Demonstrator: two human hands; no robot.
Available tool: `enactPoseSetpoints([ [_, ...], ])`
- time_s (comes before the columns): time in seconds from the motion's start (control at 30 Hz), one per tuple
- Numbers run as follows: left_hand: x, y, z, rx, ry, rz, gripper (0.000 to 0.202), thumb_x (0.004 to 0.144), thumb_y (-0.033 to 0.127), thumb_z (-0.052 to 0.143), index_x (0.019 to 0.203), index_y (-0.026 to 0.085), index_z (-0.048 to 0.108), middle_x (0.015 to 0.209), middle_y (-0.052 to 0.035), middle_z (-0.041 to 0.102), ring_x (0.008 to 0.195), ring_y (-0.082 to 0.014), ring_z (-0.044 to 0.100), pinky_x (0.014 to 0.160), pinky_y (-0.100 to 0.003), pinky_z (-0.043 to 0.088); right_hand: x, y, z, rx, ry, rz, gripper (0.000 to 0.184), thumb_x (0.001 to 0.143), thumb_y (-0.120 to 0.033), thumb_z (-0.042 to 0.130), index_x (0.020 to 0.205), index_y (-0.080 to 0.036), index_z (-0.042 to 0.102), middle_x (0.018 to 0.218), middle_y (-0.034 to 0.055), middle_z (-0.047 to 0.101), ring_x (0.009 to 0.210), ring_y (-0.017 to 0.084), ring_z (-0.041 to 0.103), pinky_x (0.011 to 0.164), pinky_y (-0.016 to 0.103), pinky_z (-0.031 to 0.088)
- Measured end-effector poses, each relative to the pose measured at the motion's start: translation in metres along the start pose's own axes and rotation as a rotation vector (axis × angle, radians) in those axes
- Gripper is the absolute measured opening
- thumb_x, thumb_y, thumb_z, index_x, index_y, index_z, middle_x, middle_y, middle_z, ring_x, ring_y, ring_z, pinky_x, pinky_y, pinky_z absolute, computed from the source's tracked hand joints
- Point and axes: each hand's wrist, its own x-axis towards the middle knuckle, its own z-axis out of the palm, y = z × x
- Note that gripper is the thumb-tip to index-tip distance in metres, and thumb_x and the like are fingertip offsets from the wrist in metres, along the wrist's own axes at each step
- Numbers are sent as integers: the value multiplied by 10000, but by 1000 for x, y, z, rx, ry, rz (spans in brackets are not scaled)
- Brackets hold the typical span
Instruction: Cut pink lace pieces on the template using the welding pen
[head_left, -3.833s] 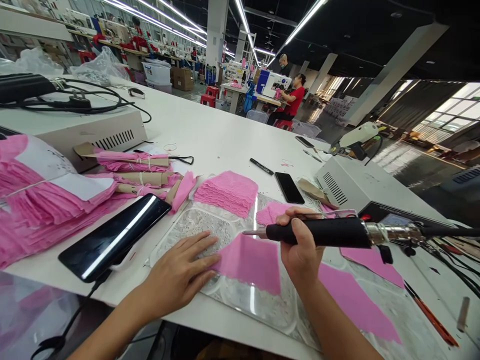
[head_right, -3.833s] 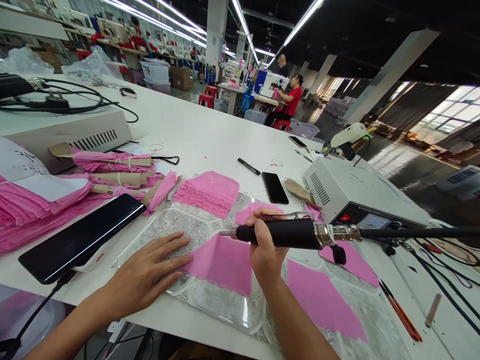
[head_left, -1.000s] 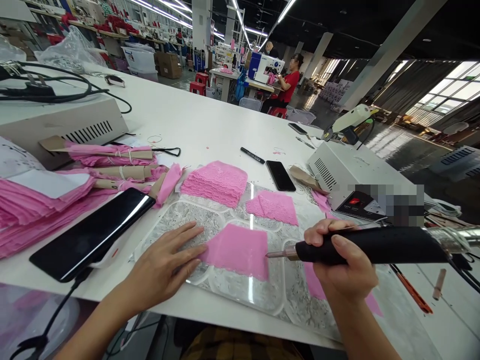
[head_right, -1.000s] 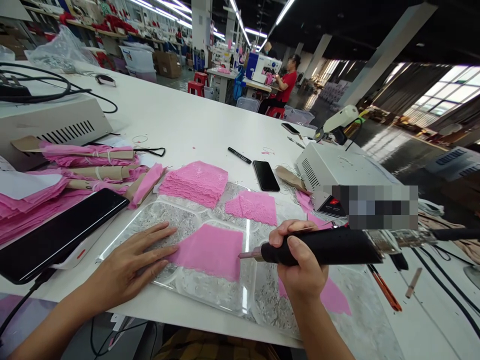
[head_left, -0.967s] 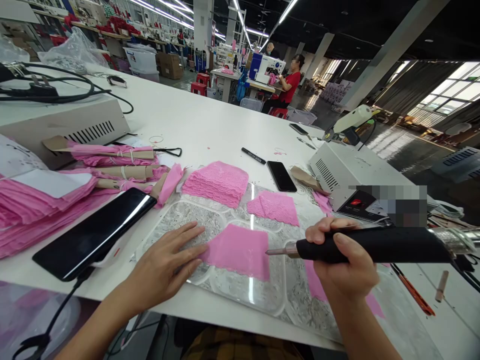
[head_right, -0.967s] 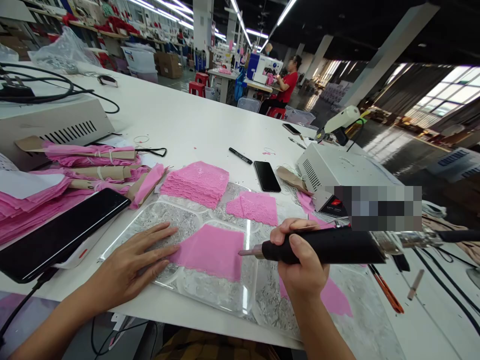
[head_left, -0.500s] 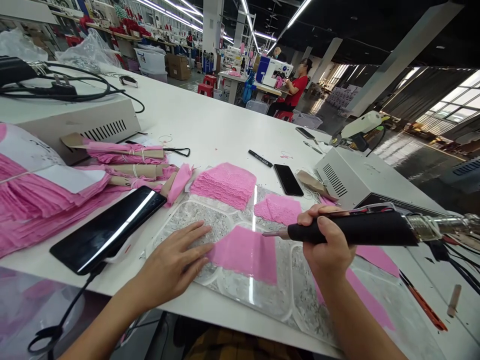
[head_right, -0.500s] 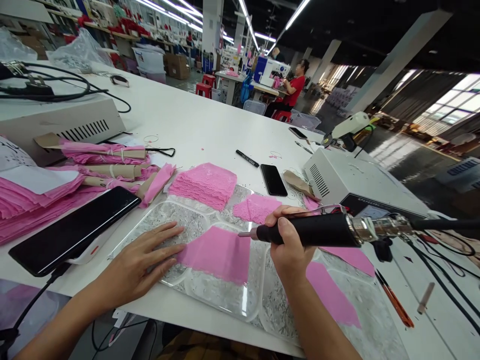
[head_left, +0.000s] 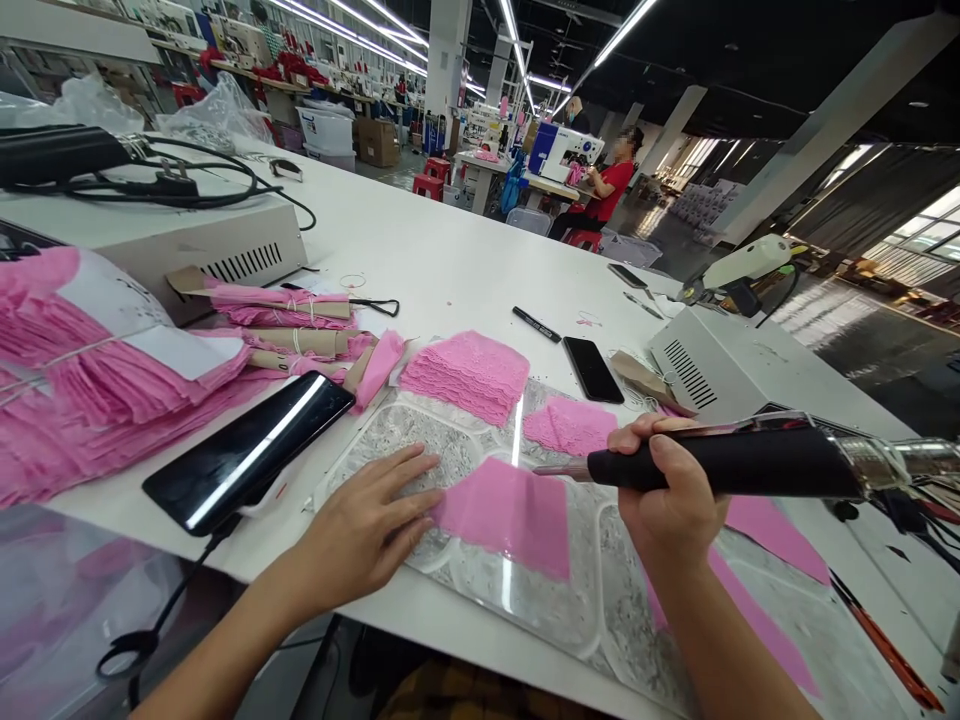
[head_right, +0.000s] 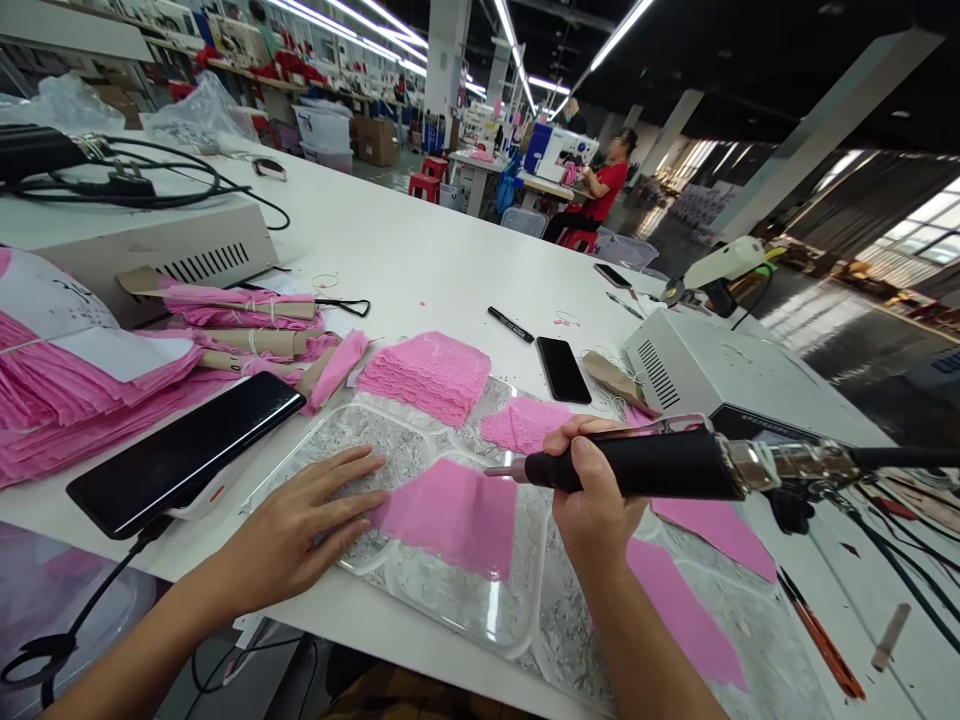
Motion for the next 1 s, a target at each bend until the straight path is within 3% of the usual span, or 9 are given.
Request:
enactPoseSetpoints([
  [0.2,-1,1,0,-11,11,-6,257,966,213,485,1121,201,690,1323,-109,594,1280,-300,516,965,-468,539,-4,4,18,26,-42,31,84,672,-205,669,725,-198,604,733,-26,553,565,94,540,577,287,478],
  [0.53,-1,3,0,-49,29,-30,229,956,213,517,1078,200,710,1312,-107,603,1278,-306,520,979,-474,531,-5,6,17,-3,-69,24,85,680,-174,669,695,-190,587,735,-21,562,569,101,540,579,303,485],
  [0.7,-1,4,-1,-74,27,-37,231,953,205,514,1072,205,712,1309,-108,605,1289,-294,513,996,-461,521,-9,6,28,36,-51,72,98,657,-189,669,720,-192,595,733,-28,544,577,94,529,577,286,477],
  [1.0,-2,6,-3,-99,4,-62,231,945,202,524,1080,218,710,1315,-108,601,1302,-301,500,1001,-476,512,-20,11,46,69,-160,95,92,681,-206,671,740,-204,600,748,-31,565,567,95,535,618,311,485],
])
